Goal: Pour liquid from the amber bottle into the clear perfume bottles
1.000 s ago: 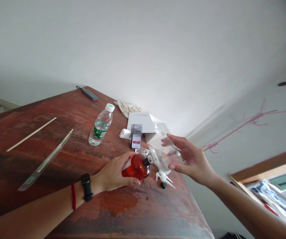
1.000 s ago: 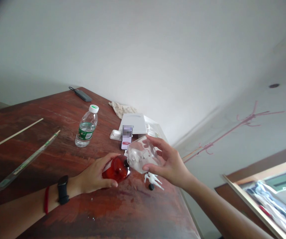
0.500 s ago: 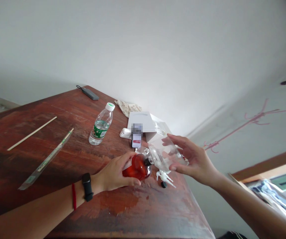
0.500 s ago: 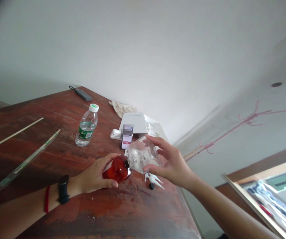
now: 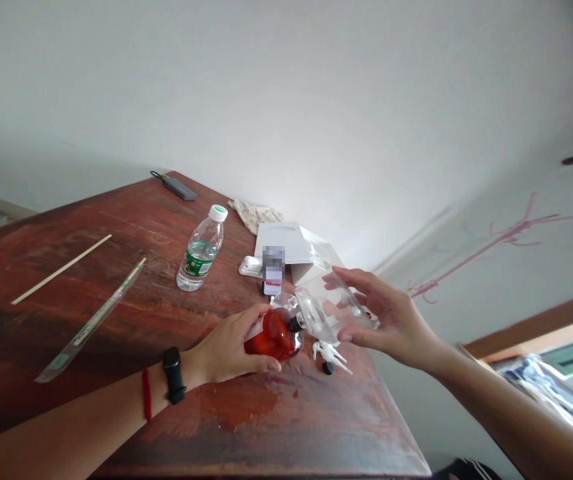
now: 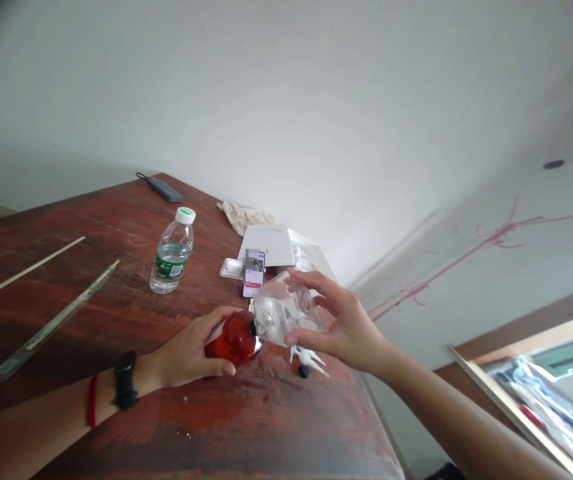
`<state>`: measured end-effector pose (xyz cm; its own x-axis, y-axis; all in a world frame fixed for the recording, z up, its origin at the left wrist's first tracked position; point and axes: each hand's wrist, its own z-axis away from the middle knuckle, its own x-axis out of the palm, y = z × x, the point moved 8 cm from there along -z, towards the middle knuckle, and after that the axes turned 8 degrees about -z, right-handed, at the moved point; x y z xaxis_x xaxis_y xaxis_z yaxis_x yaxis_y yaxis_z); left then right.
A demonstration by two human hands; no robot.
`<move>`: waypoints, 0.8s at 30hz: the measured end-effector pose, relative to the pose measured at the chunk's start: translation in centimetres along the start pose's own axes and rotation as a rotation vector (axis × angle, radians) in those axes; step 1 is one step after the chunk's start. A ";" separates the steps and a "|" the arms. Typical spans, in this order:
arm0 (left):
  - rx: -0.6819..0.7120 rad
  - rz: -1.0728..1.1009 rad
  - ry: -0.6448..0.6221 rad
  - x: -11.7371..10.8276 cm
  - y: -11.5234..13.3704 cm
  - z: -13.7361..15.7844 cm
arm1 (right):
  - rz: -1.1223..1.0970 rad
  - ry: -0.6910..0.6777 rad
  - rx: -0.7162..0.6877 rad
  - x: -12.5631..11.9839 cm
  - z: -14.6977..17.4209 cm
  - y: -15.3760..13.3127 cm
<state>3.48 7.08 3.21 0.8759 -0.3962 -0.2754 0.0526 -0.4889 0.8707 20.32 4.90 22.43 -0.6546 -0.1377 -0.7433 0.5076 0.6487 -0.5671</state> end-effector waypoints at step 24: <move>0.009 0.038 -0.032 0.2 0.3 0.0 | 0.068 0.018 0.061 -0.5 0.7 0.5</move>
<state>3.66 6.89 3.43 0.8616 -0.4388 -0.2550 0.0152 -0.4799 0.8772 21.27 4.74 22.24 -0.6270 -0.0812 -0.7748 0.5841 0.6092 -0.5364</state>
